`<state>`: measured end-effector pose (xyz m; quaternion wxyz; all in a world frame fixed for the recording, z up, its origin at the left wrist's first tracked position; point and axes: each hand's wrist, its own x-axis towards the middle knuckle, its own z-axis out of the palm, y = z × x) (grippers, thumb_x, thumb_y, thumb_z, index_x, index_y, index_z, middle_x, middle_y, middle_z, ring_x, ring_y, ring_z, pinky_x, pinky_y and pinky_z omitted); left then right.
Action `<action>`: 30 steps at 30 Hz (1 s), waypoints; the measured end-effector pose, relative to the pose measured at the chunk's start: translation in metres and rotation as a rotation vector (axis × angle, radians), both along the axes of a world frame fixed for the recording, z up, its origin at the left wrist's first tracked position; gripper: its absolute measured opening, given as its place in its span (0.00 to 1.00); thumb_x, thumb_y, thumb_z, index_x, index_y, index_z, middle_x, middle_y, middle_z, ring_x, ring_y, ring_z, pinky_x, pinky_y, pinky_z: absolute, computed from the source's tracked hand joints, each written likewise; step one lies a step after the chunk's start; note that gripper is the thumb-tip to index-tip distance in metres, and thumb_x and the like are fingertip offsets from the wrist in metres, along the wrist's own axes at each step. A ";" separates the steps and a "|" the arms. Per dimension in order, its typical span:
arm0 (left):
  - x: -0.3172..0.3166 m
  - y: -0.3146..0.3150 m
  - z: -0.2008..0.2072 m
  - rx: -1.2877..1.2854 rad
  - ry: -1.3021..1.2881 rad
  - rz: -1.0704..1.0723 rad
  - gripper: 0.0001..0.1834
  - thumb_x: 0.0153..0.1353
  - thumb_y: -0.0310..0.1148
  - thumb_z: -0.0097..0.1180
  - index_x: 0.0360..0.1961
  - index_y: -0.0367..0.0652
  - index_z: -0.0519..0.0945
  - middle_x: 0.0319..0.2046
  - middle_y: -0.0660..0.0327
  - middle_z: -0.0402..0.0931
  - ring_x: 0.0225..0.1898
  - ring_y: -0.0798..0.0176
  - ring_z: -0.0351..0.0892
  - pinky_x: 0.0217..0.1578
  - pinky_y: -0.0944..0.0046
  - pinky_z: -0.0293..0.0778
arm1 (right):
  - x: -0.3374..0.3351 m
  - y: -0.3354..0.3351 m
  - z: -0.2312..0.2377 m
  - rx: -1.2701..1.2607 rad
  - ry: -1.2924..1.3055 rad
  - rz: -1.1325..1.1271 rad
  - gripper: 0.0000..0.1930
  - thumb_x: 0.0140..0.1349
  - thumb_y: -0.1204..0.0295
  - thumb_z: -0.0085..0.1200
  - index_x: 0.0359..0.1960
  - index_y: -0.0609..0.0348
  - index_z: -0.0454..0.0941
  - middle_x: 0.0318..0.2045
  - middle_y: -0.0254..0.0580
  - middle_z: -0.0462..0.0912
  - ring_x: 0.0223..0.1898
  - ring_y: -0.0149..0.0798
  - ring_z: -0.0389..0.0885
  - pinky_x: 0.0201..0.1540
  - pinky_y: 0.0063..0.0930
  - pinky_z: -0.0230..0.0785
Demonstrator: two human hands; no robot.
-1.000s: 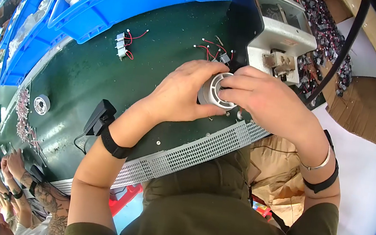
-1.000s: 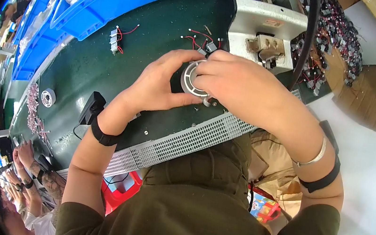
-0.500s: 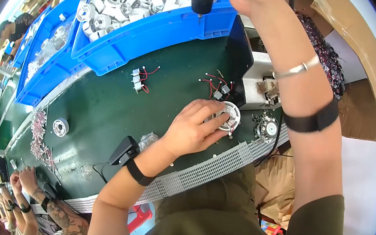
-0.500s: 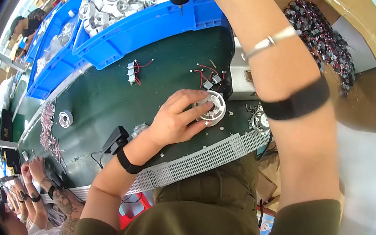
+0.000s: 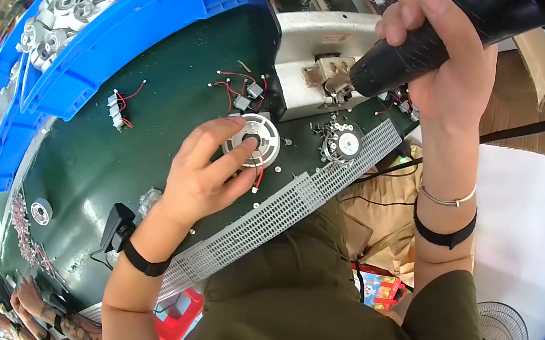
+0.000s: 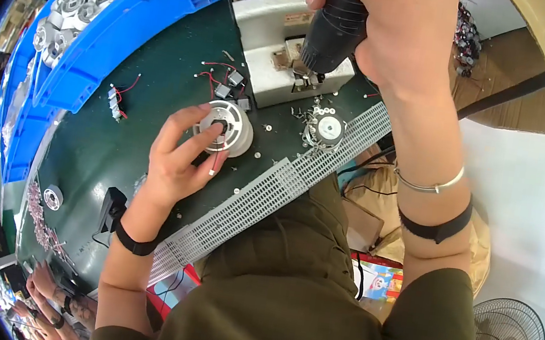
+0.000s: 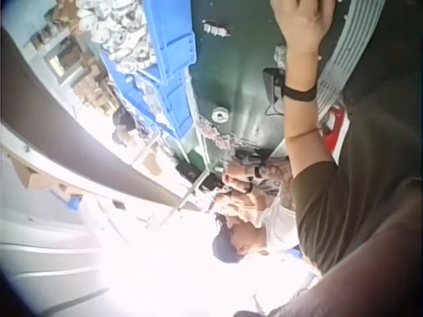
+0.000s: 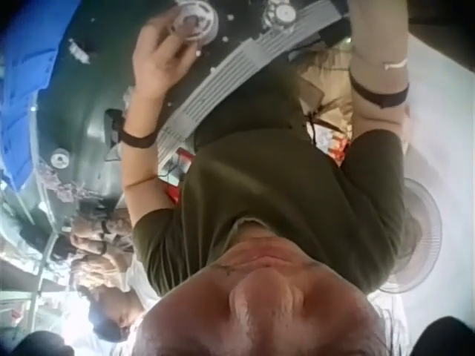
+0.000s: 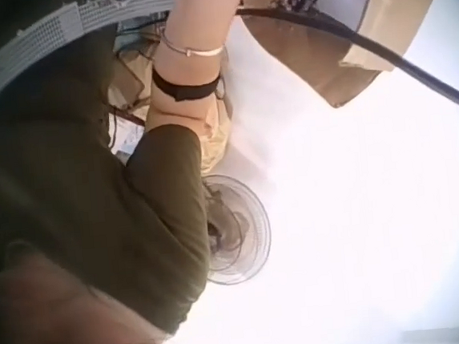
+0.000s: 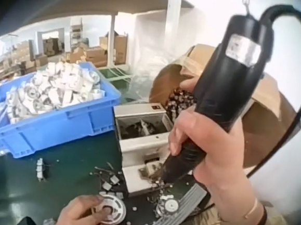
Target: The person assembles components by hand, picking up a motor and a white plastic housing, inserting the motor into the housing, and securing it with a power screwdriver. This process is repeated for additional motors and housings.
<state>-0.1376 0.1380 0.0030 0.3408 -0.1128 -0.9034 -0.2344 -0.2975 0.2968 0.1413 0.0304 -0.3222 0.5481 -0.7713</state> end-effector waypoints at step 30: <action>0.002 0.006 -0.014 0.112 -0.010 0.059 0.21 0.35 0.31 0.69 0.36 0.45 0.79 0.45 0.50 0.72 0.41 0.49 0.76 0.37 0.57 0.75 | -0.010 0.006 -0.003 0.002 0.083 0.780 0.11 0.64 0.66 0.35 0.29 0.60 0.64 0.29 0.37 0.66 0.34 0.36 0.67 0.45 0.35 0.58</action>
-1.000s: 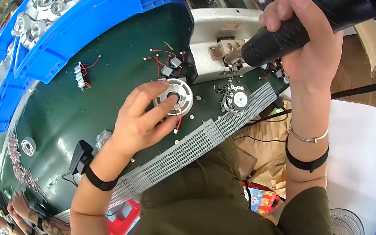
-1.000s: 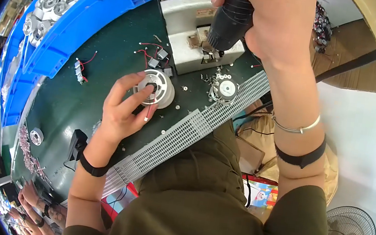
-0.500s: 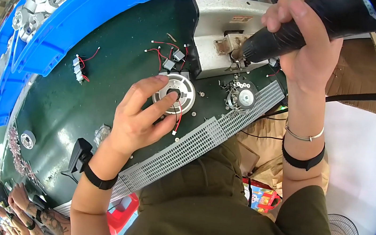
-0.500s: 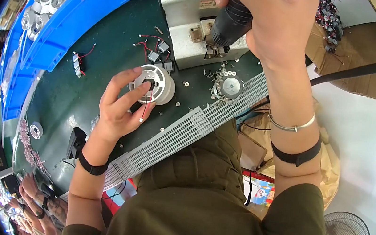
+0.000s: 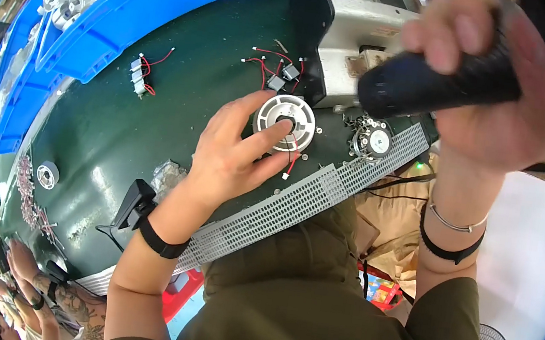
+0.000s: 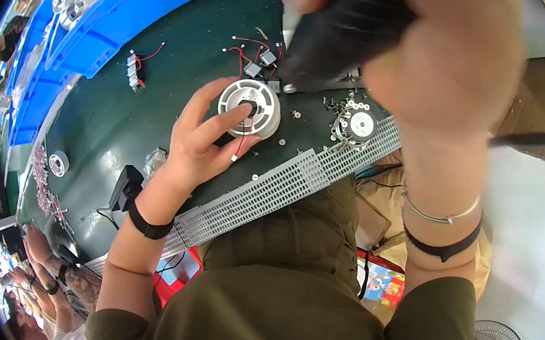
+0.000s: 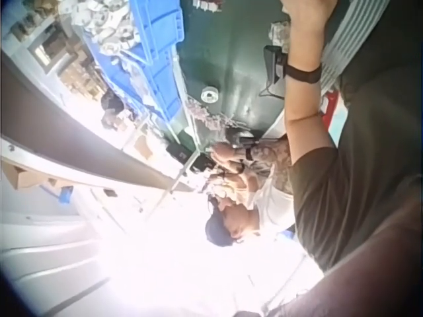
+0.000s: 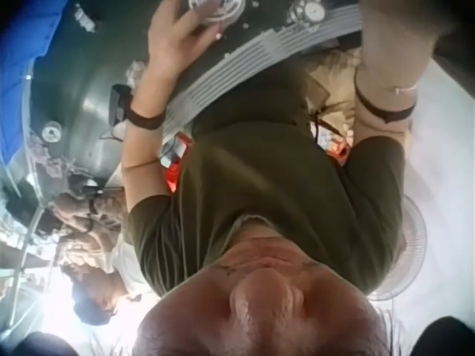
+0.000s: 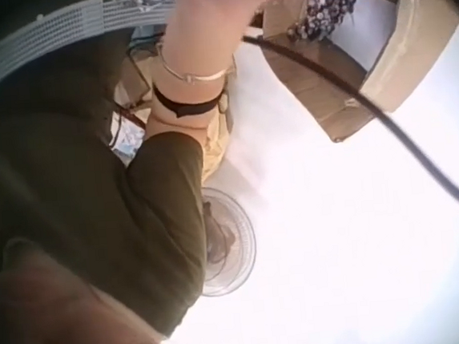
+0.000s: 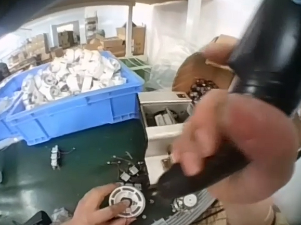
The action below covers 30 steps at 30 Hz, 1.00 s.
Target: The person assembles components by hand, picking up a motor and a white plastic housing, inserting the motor into the housing, and securing it with a power screwdriver. This process is repeated for additional motors and housings.
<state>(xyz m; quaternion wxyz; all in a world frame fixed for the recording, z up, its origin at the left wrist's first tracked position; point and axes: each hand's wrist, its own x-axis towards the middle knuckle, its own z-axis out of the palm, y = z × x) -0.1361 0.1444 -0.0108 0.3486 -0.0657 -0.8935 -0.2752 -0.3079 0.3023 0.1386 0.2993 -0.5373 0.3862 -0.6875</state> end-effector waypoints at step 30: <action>-0.001 0.005 0.000 0.020 0.051 0.033 0.18 0.37 0.34 0.66 0.34 0.45 0.79 0.44 0.54 0.72 0.36 0.53 0.75 0.35 0.58 0.73 | 0.044 -0.066 -0.023 -0.040 -0.098 -0.420 0.24 0.53 0.81 0.50 0.52 0.73 0.58 0.19 0.42 0.74 0.18 0.34 0.73 0.25 0.27 0.69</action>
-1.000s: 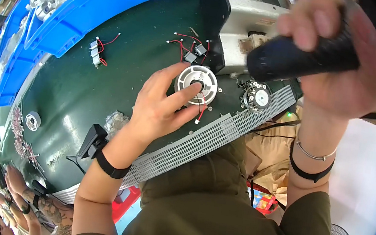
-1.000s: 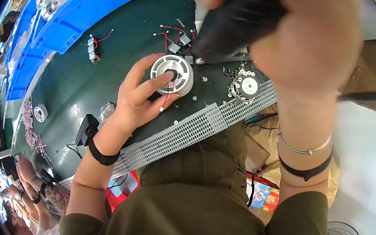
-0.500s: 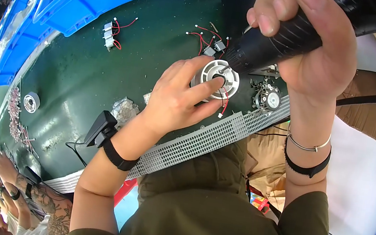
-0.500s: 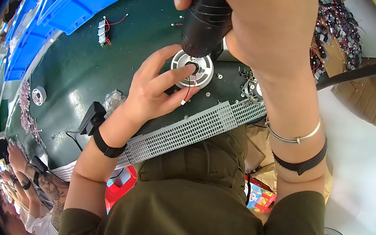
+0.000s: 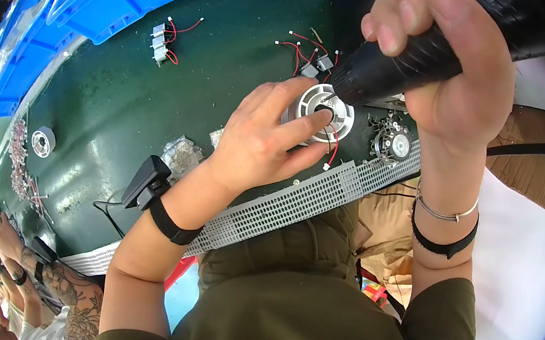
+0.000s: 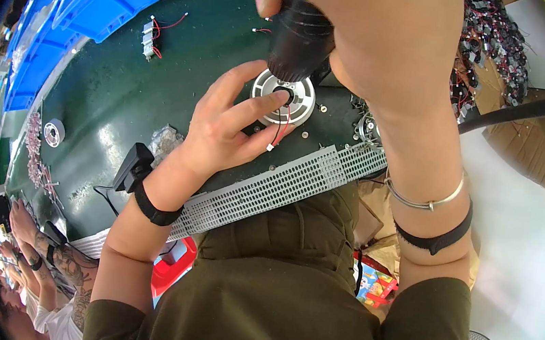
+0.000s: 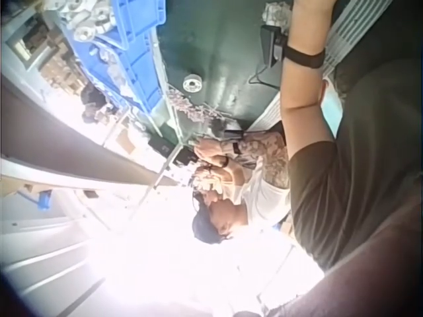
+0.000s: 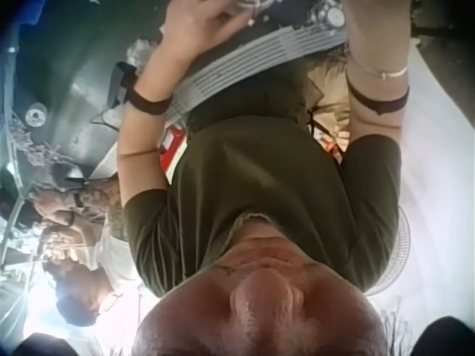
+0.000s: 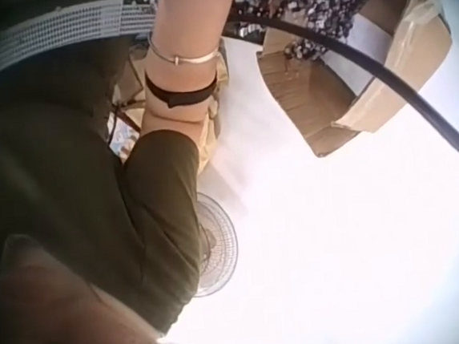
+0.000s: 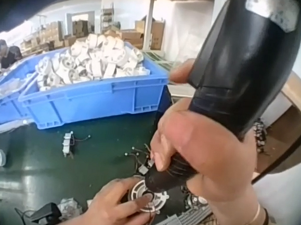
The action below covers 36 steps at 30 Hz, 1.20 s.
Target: The person assembles components by hand, picking up a motor and a white plastic housing, inserting the motor into the housing, and securing it with a power screwdriver. This process is repeated for additional motors and housings.
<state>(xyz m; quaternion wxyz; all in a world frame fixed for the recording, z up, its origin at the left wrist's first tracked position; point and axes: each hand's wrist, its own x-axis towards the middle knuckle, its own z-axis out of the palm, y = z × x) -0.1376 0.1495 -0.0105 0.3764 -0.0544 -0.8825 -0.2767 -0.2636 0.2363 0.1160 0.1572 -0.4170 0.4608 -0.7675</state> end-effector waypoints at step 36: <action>0.126 -0.186 0.021 0.017 -0.493 0.742 0.26 0.52 0.35 0.62 0.51 0.37 0.71 0.47 0.50 0.74 0.51 0.52 0.73 0.50 0.59 0.68 | -0.006 -0.010 -0.010 0.295 0.884 -0.516 0.04 0.55 0.73 0.56 0.30 0.58 0.77 0.27 0.35 0.78 0.30 0.35 0.77 0.35 0.30 0.69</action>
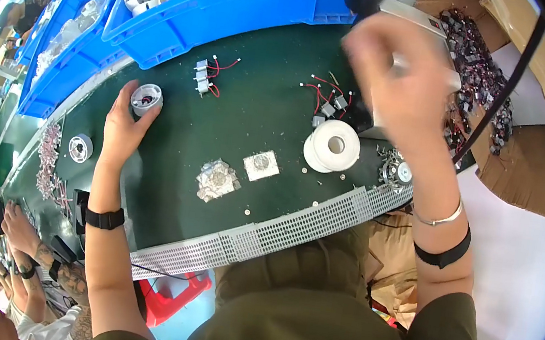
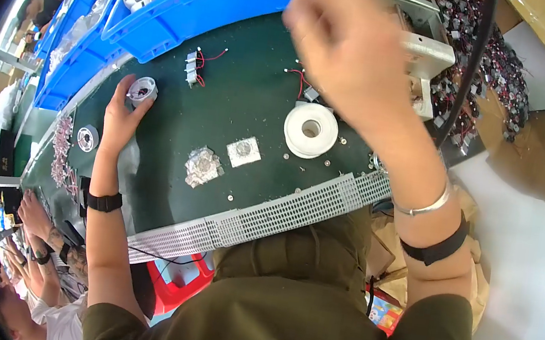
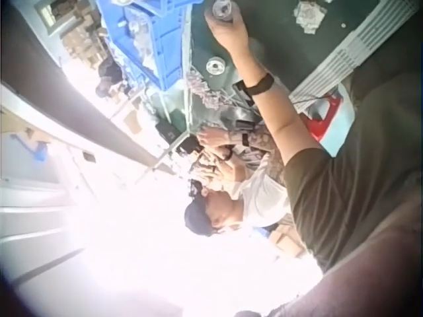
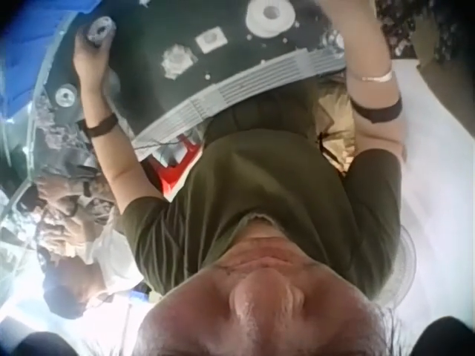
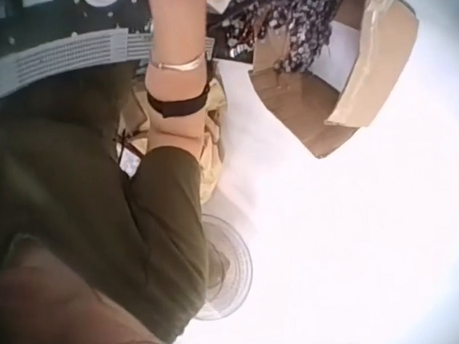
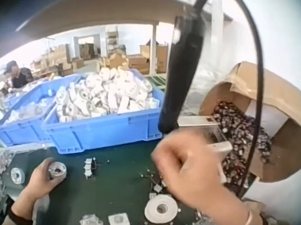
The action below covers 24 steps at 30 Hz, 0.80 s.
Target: The person assembles components by hand, picking up a motor and a white plastic housing, inserting the motor into the housing, and securing it with a power screwdriver. This process is repeated for additional motors and housings.
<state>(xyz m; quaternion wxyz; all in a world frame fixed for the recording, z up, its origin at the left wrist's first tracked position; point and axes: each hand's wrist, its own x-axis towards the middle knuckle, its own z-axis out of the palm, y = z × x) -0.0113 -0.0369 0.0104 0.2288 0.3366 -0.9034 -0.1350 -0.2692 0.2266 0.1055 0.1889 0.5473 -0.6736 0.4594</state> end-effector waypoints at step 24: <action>-0.227 -0.056 0.117 -0.343 0.121 -0.230 0.35 0.45 0.44 0.64 0.52 0.32 0.72 0.45 0.42 0.74 0.48 0.47 0.75 0.50 0.58 0.70 | -0.035 -0.042 -0.056 1.093 0.008 0.203 0.07 0.48 0.78 0.55 0.30 0.61 0.79 0.30 0.50 0.79 0.36 0.52 0.78 0.39 0.40 0.71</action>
